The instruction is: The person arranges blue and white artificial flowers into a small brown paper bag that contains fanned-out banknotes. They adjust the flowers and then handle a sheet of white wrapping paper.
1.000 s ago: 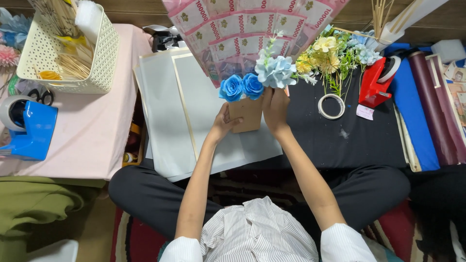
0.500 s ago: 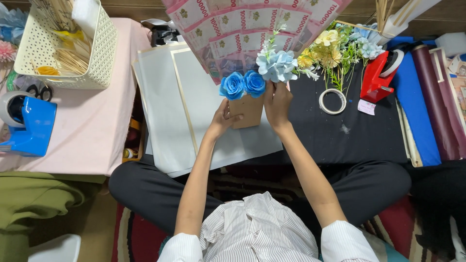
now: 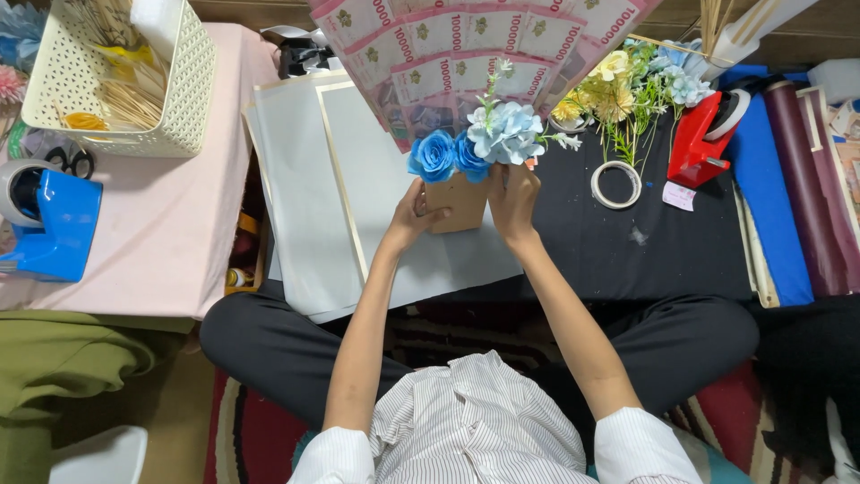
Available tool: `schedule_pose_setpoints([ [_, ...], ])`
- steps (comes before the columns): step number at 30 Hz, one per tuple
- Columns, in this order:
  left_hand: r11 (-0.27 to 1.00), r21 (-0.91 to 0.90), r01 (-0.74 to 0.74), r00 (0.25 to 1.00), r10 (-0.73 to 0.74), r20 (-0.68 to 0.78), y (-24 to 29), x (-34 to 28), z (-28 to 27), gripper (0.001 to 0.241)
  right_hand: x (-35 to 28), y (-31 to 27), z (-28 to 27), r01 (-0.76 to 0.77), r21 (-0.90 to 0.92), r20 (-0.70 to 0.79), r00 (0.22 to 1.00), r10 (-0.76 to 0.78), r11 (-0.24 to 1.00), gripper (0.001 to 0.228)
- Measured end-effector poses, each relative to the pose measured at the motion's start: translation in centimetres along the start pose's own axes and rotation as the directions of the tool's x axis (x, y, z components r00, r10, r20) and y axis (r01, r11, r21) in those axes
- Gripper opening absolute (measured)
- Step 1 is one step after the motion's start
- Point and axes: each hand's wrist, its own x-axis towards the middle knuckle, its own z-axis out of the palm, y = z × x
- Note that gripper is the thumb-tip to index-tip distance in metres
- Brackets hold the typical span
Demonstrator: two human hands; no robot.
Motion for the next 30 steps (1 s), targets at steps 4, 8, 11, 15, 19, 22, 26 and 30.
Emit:
schedule_pose_setpoints([
  [4, 1.000, -0.010, 0.017, 1.000, -0.017, -0.009, 0.1, -0.2, 0.0, 0.084, -0.2, -1.6, -0.3, -0.026, 0.046, -0.038, 0.999, 0.027, 0.999, 0.012],
  [8, 1.000, -0.005, 0.030, 1.000, -0.030, -0.008, 0.5, -0.4, -0.1, 0.082, -1.3, 0.4, 1.1, 0.007, 0.063, -0.088, 0.996, -0.001, 0.998, 0.026],
  [11, 0.999, -0.007, 0.039, 0.999, -0.039, -0.011, 0.7, -0.6, 0.1, 0.082, -2.2, 2.1, 2.2, -0.006, 0.078, -0.086, 0.996, 0.013, 0.997, 0.033],
  [15, 0.998, 0.004, 0.068, 0.998, -0.068, -0.012, 0.9, -0.6, 0.2, 0.082, -3.5, 3.7, 3.4, -0.041, 0.080, -0.101, 0.994, 0.049, 0.996, 0.041],
  [19, 0.996, 0.038, 0.084, 0.996, -0.083, -0.015, 1.3, -0.6, 0.4, 0.081, -2.8, 1.9, 2.4, -0.012, 0.087, -0.112, 0.993, 0.021, 0.996, 0.030],
  [22, 0.998, 0.020, 0.066, 0.998, -0.066, -0.024, 1.5, -1.0, 0.4, 0.081, -3.6, 2.6, 3.2, -0.043, 0.061, -0.099, 0.994, 0.049, 0.997, 0.025],
  [26, 0.996, 0.010, 0.090, 0.996, -0.089, -0.024, 1.3, -0.8, 0.5, 0.083, -3.9, 2.9, 3.5, -0.030, 0.023, -0.117, 0.993, 0.033, 0.999, 0.023],
  [30, 0.998, 0.000, 0.070, 0.997, -0.070, -0.025, 0.8, -0.6, 0.3, 0.083, -3.7, 1.8, 4.1, 0.002, -0.030, -0.190, 0.982, -0.007, 1.000, 0.033],
])
